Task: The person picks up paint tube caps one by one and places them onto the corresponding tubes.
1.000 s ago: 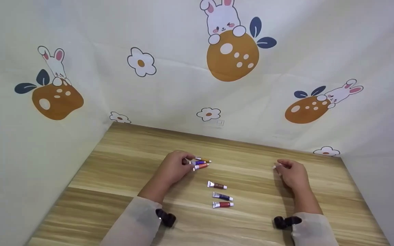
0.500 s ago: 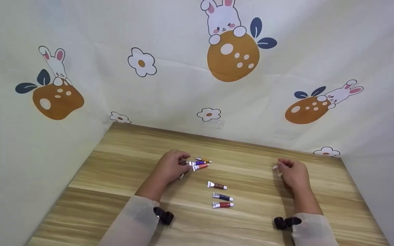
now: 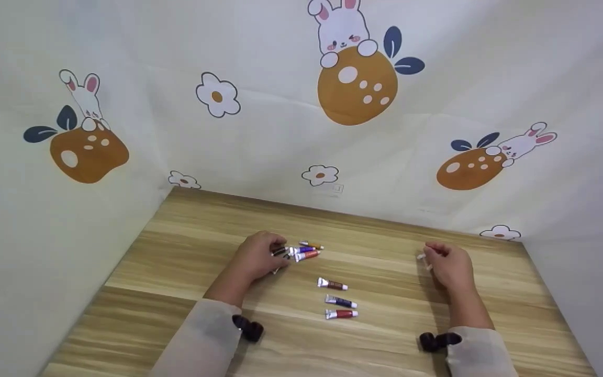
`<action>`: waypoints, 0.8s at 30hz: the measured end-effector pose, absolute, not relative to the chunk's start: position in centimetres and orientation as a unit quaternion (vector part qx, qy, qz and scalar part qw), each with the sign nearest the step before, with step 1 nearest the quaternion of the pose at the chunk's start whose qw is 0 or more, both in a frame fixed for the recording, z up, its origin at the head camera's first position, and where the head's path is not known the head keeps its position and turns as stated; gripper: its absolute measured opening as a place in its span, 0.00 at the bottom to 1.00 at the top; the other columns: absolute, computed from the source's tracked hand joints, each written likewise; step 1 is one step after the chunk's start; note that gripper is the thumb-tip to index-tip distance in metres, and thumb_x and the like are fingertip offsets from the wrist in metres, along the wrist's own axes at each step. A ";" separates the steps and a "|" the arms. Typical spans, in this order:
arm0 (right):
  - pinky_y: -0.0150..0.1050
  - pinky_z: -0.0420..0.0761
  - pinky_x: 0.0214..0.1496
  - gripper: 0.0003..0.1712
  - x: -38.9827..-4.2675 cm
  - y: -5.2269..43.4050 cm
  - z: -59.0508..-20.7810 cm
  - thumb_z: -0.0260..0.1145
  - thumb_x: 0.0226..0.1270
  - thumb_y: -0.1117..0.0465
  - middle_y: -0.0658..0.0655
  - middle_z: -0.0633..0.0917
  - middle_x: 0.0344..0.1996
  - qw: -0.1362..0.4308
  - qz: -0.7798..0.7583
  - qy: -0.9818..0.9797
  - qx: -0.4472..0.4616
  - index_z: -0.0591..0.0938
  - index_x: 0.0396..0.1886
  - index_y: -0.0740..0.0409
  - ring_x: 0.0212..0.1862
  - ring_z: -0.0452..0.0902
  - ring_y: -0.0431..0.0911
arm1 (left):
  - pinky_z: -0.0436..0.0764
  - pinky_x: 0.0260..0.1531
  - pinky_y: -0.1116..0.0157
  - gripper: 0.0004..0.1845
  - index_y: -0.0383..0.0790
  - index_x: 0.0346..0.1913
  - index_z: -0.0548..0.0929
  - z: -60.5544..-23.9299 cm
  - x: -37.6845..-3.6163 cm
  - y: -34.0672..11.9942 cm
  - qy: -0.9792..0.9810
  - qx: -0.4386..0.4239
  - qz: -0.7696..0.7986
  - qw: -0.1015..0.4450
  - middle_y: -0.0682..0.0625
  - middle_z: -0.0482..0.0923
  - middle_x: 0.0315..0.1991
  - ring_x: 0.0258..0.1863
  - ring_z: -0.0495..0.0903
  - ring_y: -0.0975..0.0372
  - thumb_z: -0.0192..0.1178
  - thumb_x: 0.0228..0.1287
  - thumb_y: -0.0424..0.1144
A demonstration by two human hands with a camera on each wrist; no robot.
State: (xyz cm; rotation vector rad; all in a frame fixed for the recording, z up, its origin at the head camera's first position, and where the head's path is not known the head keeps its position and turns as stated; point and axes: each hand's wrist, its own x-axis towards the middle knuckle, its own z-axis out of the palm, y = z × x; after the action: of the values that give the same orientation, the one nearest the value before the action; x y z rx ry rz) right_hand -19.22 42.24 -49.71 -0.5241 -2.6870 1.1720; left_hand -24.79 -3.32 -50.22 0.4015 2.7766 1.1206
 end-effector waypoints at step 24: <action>0.28 0.78 0.41 0.21 -19.2 42.0 -49.6 0.66 0.80 0.52 0.65 0.89 0.54 0.079 0.400 -0.896 -0.175 0.87 0.61 0.62 0.49 0.80 0.47 | 0.83 0.63 0.52 0.14 0.45 0.54 0.90 -50.5 -25.0 -3.2 0.899 0.098 0.422 0.061 0.50 0.89 0.50 0.54 0.86 0.57 0.75 0.67 0.35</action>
State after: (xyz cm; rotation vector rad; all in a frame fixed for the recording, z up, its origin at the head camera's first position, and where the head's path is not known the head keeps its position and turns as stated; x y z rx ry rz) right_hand -19.23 42.00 -49.58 -0.5241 -2.6818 1.1963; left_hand -24.98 -3.18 -50.54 0.2965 2.7216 1.2759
